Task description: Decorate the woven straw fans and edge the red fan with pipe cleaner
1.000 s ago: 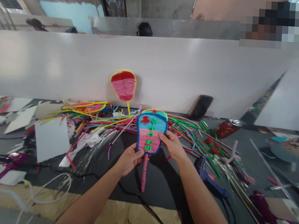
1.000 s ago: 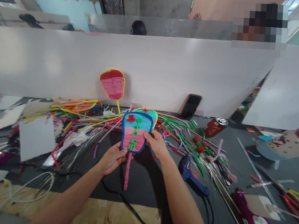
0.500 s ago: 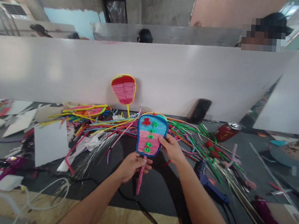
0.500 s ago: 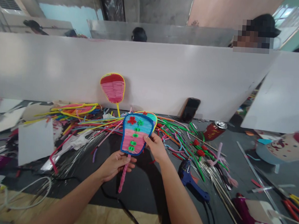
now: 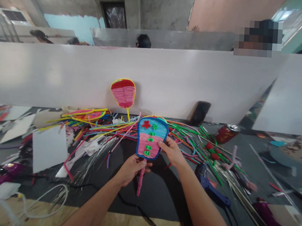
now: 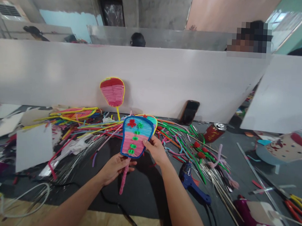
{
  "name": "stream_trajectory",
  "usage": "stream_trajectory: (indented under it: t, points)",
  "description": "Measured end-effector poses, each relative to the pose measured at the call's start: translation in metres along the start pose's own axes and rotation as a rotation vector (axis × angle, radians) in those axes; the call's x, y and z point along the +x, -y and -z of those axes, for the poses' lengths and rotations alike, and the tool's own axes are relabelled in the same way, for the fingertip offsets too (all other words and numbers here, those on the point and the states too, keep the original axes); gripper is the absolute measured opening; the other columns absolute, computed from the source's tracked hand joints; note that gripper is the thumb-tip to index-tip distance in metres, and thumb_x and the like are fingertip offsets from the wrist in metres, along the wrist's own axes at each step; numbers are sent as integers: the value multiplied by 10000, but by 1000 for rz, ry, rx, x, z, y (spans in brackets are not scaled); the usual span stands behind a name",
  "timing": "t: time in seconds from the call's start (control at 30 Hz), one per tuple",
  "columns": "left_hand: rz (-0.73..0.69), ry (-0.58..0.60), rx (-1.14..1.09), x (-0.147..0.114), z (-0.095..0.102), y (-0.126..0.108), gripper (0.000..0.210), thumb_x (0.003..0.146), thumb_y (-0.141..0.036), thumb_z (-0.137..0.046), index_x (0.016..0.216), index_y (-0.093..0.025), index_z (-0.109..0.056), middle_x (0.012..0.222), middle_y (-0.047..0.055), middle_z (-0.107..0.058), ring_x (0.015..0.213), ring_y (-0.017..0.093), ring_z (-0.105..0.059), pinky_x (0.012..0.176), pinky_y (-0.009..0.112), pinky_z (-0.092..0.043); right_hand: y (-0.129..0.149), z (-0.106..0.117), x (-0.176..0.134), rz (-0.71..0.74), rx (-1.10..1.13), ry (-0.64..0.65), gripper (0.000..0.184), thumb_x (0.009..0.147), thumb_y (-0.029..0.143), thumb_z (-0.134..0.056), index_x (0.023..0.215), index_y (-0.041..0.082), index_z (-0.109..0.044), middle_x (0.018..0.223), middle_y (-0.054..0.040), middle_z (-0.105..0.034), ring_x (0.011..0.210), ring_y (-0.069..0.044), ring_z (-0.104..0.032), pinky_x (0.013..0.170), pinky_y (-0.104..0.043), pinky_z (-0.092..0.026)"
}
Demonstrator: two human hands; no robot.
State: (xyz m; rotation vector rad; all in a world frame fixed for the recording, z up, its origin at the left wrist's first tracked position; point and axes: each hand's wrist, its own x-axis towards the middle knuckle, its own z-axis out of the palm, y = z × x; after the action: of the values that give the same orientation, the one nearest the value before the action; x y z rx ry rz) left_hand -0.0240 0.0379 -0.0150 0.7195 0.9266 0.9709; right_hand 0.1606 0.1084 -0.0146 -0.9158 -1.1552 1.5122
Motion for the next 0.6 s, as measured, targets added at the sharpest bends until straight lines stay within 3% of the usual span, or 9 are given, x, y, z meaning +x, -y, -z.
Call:
stream_trajectory:
  t: [0.13,0.27,0.47,0.6]
  points:
    - [-94,-47,-185,7,3,-2,249,762,-278,-697,959,-154,-608,841,42,-671,705,134,-633,693,279,-534,1,-1,-3,9,70,113,268,710,418,-724,892,231,-665,764,16,-643,606,-104,-537,596,-256,-448]
    - [4,-92,-374,9,11,-5,166,749,-158,-674,901,-136,-608,638,-6,-584,523,81,-549,542,200,-490,2,-5,-8,-40,197,252,292,774,451,-661,967,232,-670,816,-18,-669,655,-120,-578,629,-276,-460]
    - [224,149,-722,-4,20,-12,414,767,-53,-553,1167,-163,-555,613,-45,-442,422,12,-415,414,101,-367,-2,-3,-8,-70,169,202,276,772,403,-682,994,238,-672,841,-25,-682,680,-120,-590,648,-273,-462]
    - [207,166,-778,-7,19,-14,494,769,-17,-532,1223,-211,-523,602,-52,-405,405,-1,-396,390,75,-317,-4,-1,-5,-79,128,155,279,755,413,-691,965,231,-672,800,-19,-672,677,-122,-593,649,-274,-468]
